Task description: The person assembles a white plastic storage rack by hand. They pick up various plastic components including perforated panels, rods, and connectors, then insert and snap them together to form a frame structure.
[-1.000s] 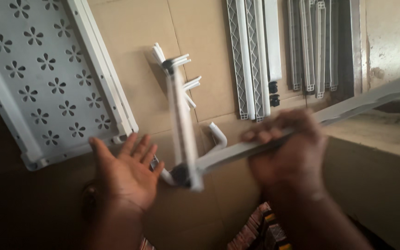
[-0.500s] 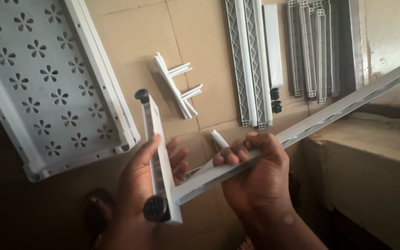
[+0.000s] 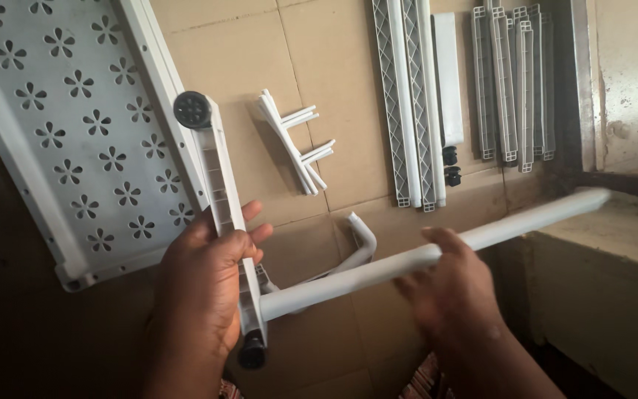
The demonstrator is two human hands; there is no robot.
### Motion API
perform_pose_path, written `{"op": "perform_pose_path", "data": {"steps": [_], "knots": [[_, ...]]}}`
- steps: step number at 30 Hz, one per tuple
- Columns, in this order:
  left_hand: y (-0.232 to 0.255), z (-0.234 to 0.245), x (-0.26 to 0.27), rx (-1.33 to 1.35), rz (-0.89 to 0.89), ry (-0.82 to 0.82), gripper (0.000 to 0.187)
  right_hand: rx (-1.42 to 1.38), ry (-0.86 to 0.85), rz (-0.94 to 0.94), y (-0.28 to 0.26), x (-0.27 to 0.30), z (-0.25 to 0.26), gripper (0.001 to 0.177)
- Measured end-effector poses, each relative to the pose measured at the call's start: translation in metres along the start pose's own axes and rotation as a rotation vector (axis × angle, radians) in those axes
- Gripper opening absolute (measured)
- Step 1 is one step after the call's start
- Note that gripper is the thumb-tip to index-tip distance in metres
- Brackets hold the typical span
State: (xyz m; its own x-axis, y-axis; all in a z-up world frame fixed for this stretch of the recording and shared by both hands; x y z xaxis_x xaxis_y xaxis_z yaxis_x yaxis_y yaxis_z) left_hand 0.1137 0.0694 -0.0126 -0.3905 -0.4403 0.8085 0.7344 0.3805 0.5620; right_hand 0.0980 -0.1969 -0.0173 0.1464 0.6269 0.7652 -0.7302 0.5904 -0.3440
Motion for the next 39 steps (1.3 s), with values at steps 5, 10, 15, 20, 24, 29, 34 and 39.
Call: {"op": "perform_pose_path", "data": {"steps": [5, 10, 15, 20, 24, 29, 34, 39], "knots": [[0.008, 0.008, -0.001, -0.204, -0.074, 0.146, 0.047, 0.21, 0.017, 0.757, -0.038, -0.007, 0.011, 0.053], [0.008, 0.011, 0.004, -0.695, -0.154, 0.103, 0.042, 0.517, -0.357, 1.213, -0.034, 0.029, -0.005, 0.07], [0.0, -0.011, 0.009, -0.745, -0.135, -0.16, 0.064, 0.372, -0.864, 0.787, 0.005, 0.058, -0.03, 0.074], [-0.011, -0.025, 0.022, -0.717, 0.04, -0.304, 0.062, 0.256, -0.972, 0.656, 0.018, 0.071, -0.037, 0.074], [-0.022, -0.036, 0.03, -0.697, -0.045, -0.503, 0.072, 0.224, -0.745, 0.568, 0.013, 0.061, -0.038, 0.064], [-0.02, -0.039, 0.028, -0.138, -0.038, -0.576, 0.06, 0.179, -0.795, 0.508, 0.019, 0.057, -0.039, 0.062], [-0.017, -0.044, 0.026, 0.105, -0.063, -0.5, 0.066, 0.186, -0.804, 0.353, 0.046, 0.07, -0.039, 0.073], [-0.005, -0.04, 0.027, 0.006, -0.216, -0.433, 0.064, 0.25, -0.765, 0.378, 0.055, 0.082, -0.037, 0.07]]}}
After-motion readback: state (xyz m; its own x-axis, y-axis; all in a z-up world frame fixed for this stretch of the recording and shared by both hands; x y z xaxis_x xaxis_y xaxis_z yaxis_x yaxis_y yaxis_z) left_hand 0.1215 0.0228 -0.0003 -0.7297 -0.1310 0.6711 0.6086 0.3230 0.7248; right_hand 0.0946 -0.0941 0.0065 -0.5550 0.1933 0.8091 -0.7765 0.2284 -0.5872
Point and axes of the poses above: each hand's wrist, its own x-axis away from the middle knuckle, its own z-axis out of the back of the hand, y = z × x, the point moved 4 cm from there along -x, towards the middle knuckle, and after that the axes turned 11 degrees about y, right-handed, at the moved point
